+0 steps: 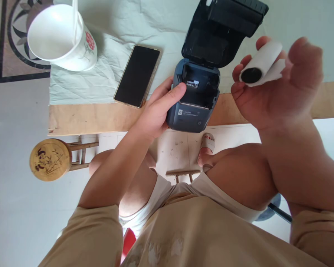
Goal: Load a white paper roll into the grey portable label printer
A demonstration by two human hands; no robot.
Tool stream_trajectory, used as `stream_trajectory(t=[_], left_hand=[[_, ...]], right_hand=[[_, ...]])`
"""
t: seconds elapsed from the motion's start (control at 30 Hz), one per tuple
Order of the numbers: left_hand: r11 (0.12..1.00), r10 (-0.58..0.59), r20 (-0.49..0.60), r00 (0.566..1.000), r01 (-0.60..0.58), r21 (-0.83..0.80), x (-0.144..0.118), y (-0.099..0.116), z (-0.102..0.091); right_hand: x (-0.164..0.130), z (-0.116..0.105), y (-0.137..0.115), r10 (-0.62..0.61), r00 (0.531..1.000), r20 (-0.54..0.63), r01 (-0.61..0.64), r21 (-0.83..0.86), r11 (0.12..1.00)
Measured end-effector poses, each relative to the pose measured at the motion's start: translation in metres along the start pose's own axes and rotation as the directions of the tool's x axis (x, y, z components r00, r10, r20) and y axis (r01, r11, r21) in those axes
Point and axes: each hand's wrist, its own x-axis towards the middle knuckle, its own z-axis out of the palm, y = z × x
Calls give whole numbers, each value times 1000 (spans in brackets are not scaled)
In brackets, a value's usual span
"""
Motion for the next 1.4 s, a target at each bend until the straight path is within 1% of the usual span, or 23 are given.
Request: stream_trajectory(t=[0.07,0.1,0.13,0.17,0.2,0.23,0.27,0.3,0.33,0.4,0.43,0.53,0.6,0.63,0.73,0.83,0.97,1.03,1.1,1.17,1.23,1.33,1.4], left_hand=[[1000,7,0,1000,-7,6,0,0,0],[1000,11,-3,1000,-11,7,0,0,0],[1000,14,-8,1000,-14,10,0,-1,0],[1000,15,-15,1000,-15,14,1,-1,0],[1000,15,-19,1000,-15,20,1,-1,0],[1000,15,-18,1000,-14,23,1,-1,1],[1000,17,-15,1000,-16,24,2,-1,1],[1000,21,-11,1000,-20,23,2,-2,1],[999,29,-10,1000,-29,20,2,-1,2],[999,41,-12,999,-41,21,3,-1,3],[999,43,-17,999,-42,24,3,-1,4],[999,43,-40,998,-42,20,2,0,5],[999,49,-47,998,-48,15,1,1,6],[998,54,-49,997,-53,19,1,1,6],[997,72,-43,996,-70,45,0,1,6],[994,111,-24,994,-110,12,1,0,6],[990,139,-3,990,-139,-4,1,-1,7],[989,145,12,989,-145,31,0,-1,5],[990,121,6,993,-121,69,0,0,3],[993,72,-13,997,-70,98,1,1,1],[993,42,-28,999,-39,108,1,0,-2],[991,67,-20,998,-64,113,1,-2,-7],[987,91,4,996,-91,133,1,-5,-9]], right_hand=[[-1,0,5,-104,995,-1,104,-106,989],[-3,-1,8,-203,979,34,206,-209,956],[-5,-1,10,-329,939,97,343,-331,879],[-7,-1,13,-452,873,183,483,-447,753],[-10,-1,14,-546,791,276,598,-536,596],[-12,-1,16,-614,705,356,680,-587,440],[-14,0,17,-661,625,415,731,-608,310],[-16,3,17,-683,570,457,758,-613,223],[-16,6,18,-689,536,488,773,-611,168],[-16,15,18,-676,512,530,771,-631,89],[-16,19,18,-660,526,537,743,-667,49],[-12,31,18,-577,639,509,599,-800,-42],[-10,35,18,-521,693,499,551,-832,-63],[-9,36,19,-503,701,506,554,-830,-63],[-10,38,20,-532,671,516,568,-819,-79],[-14,37,23,-550,630,549,603,-792,-99],[-19,33,27,-498,533,684,729,-670,-139],[-19,30,27,-496,505,706,780,-620,-90],[-19,27,24,-539,508,671,807,-589,28],[-16,23,21,-608,551,572,780,-611,132],[-13,20,19,-655,588,474,731,-658,179],[-9,16,19,-630,662,406,650,-729,214],[-9,15,20,-610,712,348,596,-759,262]])
